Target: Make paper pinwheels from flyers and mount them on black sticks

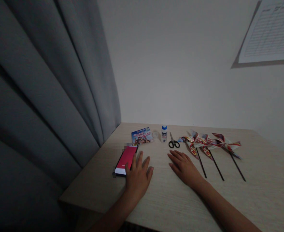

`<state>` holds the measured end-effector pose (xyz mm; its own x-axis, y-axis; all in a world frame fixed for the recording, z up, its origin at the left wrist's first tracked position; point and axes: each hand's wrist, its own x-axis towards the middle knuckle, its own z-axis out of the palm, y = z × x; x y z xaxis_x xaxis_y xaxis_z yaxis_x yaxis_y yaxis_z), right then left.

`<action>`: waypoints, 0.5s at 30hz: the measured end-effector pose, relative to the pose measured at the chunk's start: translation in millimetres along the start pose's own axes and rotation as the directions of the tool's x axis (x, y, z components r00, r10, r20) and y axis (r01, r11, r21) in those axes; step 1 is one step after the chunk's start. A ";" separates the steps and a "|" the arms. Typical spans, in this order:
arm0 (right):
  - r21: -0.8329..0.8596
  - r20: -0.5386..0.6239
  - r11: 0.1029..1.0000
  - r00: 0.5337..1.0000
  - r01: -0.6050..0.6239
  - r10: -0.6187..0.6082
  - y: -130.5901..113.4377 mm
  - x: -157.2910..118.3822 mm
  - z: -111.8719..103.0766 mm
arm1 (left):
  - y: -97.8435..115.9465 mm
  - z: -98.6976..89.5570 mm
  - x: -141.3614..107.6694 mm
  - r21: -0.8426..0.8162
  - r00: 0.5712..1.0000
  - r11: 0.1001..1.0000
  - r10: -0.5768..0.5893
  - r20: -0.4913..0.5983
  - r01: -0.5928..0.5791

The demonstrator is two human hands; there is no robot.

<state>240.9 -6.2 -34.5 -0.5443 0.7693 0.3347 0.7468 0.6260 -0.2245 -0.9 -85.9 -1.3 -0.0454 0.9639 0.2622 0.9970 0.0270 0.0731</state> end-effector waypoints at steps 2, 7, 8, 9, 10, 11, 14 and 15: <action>-0.004 0.009 1.000 1.000 -0.001 0.001 0.6 0.2 0.3 | -0.3 1.1 0.2 -0.001 1.000 1.000 -0.001 0.003 0.001; -0.012 0.017 1.000 1.000 0.002 -0.002 3.3 -0.1 2.7 | -0.4 2.2 0.0 0.003 1.000 1.000 0.006 -0.001 -0.006; -0.014 0.016 1.000 1.000 0.002 -0.002 3.7 -0.3 3.1 | -0.3 2.1 -0.1 0.004 1.000 1.000 0.007 -0.003 -0.007; -0.014 0.013 1.000 1.000 0.002 -0.002 3.8 -0.4 3.4 | -0.2 1.8 -0.1 0.004 1.000 1.000 0.007 -0.005 -0.007; -0.013 0.009 1.000 1.000 0.004 -0.004 3.8 -0.5 3.4 | -0.2 1.5 -0.1 0.004 1.000 1.000 0.007 -0.006 -0.007; -0.010 0.004 1.000 1.000 0.005 -0.005 3.6 -0.6 3.3 | -0.1 1.2 -0.1 0.003 1.000 1.000 0.007 -0.007 -0.007; -0.004 -0.004 1.000 1.000 0.011 -0.011 2.7 -0.8 2.7 | -0.5 0.7 0.1 0.001 1.000 1.000 0.009 -0.004 -0.009; -0.004 -0.003 1.000 1.000 0.011 -0.011 2.6 -0.9 2.6 | -0.6 0.6 0.1 0.000 1.000 1.000 0.009 -0.003 -0.009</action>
<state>242.3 -4.9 -37.8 -0.5513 0.7619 0.3399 0.7424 0.6339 -0.2169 -1.5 -85.6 -1.8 -0.0364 0.9635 0.2654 0.9973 0.0181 0.0711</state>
